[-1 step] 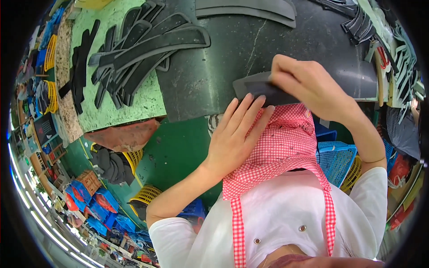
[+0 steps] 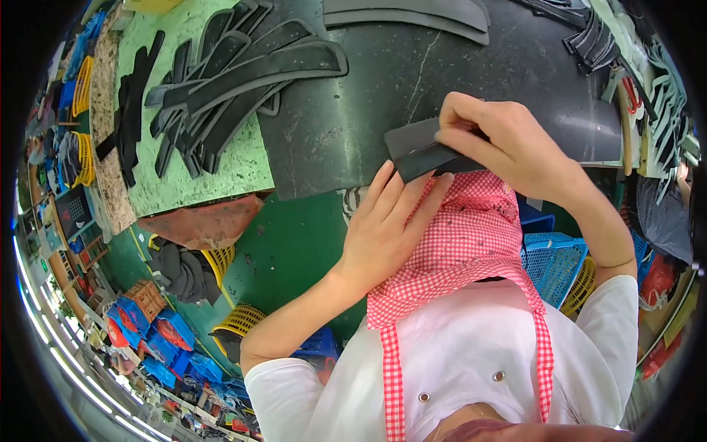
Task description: The person is sorting and matching black leather strips for assembly, then bundling them together with rubber bands.
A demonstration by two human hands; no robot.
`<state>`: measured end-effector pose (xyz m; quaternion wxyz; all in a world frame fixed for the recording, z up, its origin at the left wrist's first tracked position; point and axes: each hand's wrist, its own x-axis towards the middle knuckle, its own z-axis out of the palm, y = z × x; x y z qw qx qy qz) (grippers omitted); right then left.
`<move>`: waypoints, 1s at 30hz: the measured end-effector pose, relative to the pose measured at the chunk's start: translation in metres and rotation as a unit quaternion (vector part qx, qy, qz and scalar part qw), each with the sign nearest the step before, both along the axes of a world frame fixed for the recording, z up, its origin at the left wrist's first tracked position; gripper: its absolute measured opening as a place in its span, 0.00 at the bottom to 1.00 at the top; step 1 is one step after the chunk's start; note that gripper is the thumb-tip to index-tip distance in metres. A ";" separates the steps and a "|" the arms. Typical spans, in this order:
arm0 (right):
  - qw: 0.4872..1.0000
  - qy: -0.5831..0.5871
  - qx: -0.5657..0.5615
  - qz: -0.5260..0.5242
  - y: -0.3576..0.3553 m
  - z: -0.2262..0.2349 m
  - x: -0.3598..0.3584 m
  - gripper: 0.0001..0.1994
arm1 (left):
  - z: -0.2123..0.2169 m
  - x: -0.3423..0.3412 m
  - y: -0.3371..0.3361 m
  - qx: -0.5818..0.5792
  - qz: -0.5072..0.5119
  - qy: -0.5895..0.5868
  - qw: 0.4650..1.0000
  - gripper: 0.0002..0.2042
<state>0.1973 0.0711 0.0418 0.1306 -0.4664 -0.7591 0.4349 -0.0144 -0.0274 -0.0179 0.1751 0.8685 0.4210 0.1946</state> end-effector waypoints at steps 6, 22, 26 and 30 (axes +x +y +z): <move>0.994 -0.043 0.097 -0.013 -0.006 -0.027 -0.008 0.12 | -0.002 0.002 0.001 0.038 0.015 -0.009 0.999 0.24; 0.969 -0.046 -0.190 -0.148 -0.005 0.000 0.071 0.13 | 0.005 0.012 0.011 0.058 0.075 0.057 0.994 0.35; 0.963 -0.010 -0.189 -0.194 -0.016 -0.006 0.089 0.12 | 0.005 0.015 0.018 0.091 0.071 0.076 0.990 0.32; 0.962 -0.048 -0.165 -0.214 -0.016 -0.005 0.081 0.12 | 0.014 0.020 0.027 0.064 0.067 0.088 0.992 0.30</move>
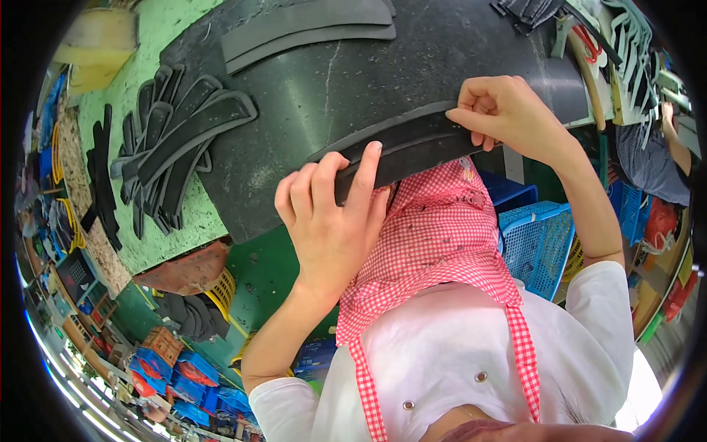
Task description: The person is sorting and matching black leather strips for assembly, then bundling them together with rubber bands.
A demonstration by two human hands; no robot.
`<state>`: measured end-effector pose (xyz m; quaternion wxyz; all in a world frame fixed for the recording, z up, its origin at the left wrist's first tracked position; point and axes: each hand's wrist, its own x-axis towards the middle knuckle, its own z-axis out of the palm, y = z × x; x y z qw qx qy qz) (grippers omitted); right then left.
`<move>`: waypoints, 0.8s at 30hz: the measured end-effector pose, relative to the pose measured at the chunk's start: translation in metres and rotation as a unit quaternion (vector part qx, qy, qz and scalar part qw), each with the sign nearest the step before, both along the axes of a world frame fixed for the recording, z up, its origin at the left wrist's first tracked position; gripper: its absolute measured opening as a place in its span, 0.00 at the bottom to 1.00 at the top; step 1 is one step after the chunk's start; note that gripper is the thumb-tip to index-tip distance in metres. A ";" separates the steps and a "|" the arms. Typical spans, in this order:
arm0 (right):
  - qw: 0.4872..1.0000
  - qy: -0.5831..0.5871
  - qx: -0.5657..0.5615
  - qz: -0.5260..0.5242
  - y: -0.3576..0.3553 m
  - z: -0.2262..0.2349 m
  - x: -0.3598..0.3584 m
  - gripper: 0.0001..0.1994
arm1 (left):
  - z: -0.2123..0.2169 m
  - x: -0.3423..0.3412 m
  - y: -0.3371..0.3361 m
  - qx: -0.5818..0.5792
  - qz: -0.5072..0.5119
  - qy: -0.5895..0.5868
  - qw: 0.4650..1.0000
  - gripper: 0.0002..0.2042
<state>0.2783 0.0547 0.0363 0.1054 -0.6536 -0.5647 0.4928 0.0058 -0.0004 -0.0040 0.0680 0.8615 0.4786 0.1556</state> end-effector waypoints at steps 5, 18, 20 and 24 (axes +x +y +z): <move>0.992 -0.103 0.015 0.075 0.019 0.010 -0.007 0.16 | -0.012 0.027 0.021 -0.057 -0.116 -0.048 0.991 0.27; 0.821 -0.062 0.558 0.098 0.120 -0.050 -0.078 0.15 | 0.023 -0.070 0.092 0.129 0.059 -0.144 0.979 0.21; 0.806 -0.069 0.573 0.128 0.125 -0.051 -0.093 0.15 | 0.028 -0.046 0.104 0.111 0.057 -0.175 0.977 0.29; 0.839 -0.025 0.525 0.140 0.109 -0.043 -0.083 0.16 | 0.018 -0.020 0.142 0.015 0.032 -0.161 0.986 0.38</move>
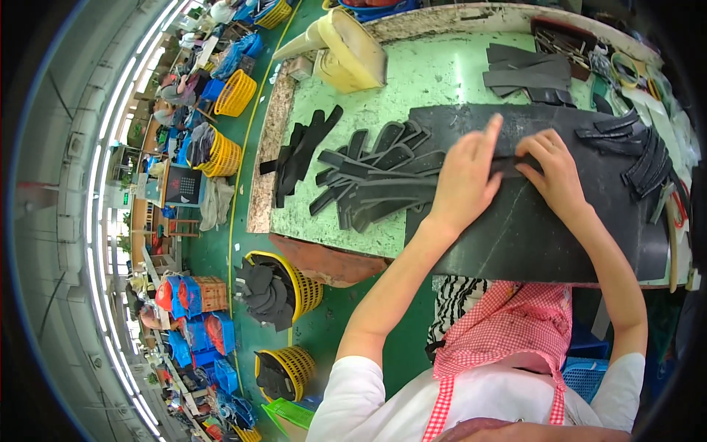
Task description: The person is sorting and matching black leather strips for assembly, then bundling them together with rubber bands.
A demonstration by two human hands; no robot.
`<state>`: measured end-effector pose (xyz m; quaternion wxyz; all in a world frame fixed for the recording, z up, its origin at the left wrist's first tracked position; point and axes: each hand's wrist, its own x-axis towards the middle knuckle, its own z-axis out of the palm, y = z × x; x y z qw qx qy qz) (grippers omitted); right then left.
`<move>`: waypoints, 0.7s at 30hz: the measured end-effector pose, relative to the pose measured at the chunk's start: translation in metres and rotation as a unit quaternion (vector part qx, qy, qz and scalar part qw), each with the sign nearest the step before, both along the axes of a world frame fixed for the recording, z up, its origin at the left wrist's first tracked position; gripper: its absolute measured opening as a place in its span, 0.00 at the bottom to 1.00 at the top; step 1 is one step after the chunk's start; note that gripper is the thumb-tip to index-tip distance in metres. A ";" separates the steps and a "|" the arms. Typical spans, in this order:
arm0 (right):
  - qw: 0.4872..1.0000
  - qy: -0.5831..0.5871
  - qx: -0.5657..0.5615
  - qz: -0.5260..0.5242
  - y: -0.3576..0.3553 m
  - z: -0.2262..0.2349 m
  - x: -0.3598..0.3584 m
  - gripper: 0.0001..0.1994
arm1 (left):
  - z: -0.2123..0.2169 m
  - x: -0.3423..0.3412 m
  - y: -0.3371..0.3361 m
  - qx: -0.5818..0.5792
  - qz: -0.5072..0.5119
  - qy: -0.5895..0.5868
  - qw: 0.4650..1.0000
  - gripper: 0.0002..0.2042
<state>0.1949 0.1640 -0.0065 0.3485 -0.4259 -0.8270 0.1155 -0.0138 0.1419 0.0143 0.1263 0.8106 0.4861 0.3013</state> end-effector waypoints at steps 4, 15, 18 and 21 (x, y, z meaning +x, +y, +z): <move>0.998 0.002 0.037 -0.046 -0.005 0.009 0.013 0.14 | -0.011 0.010 0.012 -0.066 -0.065 -0.025 0.995 0.30; 0.997 0.040 -0.067 0.020 -0.014 0.033 0.026 0.12 | -0.003 0.025 0.004 -0.200 -0.080 -0.225 0.950 0.24; 0.995 0.065 -0.065 0.042 -0.018 0.036 0.035 0.12 | 0.003 0.031 -0.001 -0.266 -0.073 -0.254 0.927 0.23; 0.988 0.142 -0.017 0.051 -0.018 0.035 0.050 0.09 | -0.003 0.040 -0.002 -0.318 -0.103 -0.296 0.895 0.22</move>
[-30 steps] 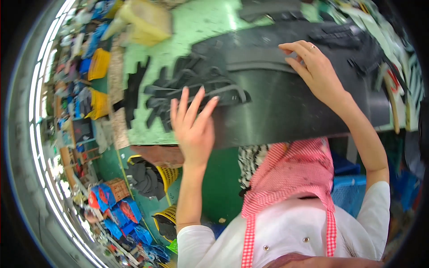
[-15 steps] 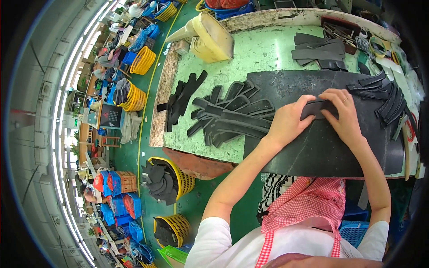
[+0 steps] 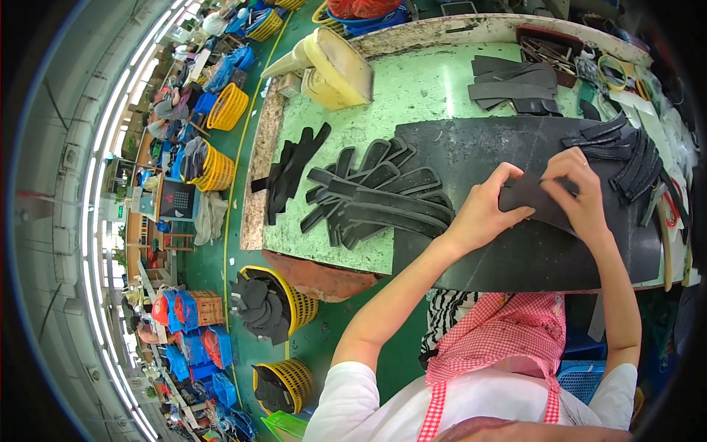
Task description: The person is sorting and matching black leather strips for assembly, then bundling them together with rubber bands.
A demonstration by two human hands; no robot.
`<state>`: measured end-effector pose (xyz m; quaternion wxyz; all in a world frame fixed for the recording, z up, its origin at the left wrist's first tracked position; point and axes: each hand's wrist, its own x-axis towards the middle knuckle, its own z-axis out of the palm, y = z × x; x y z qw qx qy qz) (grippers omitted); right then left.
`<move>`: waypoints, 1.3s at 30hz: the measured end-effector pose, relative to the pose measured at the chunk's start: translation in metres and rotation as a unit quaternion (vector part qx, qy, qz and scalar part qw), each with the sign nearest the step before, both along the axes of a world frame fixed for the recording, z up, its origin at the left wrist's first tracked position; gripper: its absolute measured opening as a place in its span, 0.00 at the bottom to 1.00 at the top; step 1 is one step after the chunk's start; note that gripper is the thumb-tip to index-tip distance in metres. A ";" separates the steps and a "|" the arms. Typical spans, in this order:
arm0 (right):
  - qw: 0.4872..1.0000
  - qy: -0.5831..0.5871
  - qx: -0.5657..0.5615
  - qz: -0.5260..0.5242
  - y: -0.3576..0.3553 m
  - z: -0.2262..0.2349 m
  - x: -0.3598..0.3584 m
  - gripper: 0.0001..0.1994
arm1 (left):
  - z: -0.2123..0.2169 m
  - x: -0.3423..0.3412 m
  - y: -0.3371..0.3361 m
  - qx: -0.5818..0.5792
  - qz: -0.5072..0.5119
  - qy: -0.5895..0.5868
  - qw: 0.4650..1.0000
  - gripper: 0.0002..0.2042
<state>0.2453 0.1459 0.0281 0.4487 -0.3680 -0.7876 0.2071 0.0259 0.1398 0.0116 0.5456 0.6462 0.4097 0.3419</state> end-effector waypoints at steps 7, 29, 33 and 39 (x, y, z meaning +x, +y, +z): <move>0.939 0.216 -0.163 -0.211 -0.011 0.045 0.054 0.07 | -0.004 -0.026 0.007 0.258 0.177 0.271 0.910 0.16; 0.963 -0.154 0.007 -0.222 -0.003 -0.004 0.078 0.08 | -0.013 -0.018 -0.138 0.309 -0.012 0.264 0.914 0.26; 0.938 -0.035 -0.342 -0.051 -0.051 0.015 0.005 0.07 | -0.021 -0.022 -0.147 0.279 -0.006 0.309 0.909 0.28; 0.929 -0.069 -0.362 0.002 -0.061 -0.004 -0.047 0.10 | -0.030 -0.022 -0.144 0.306 -0.010 0.341 0.889 0.28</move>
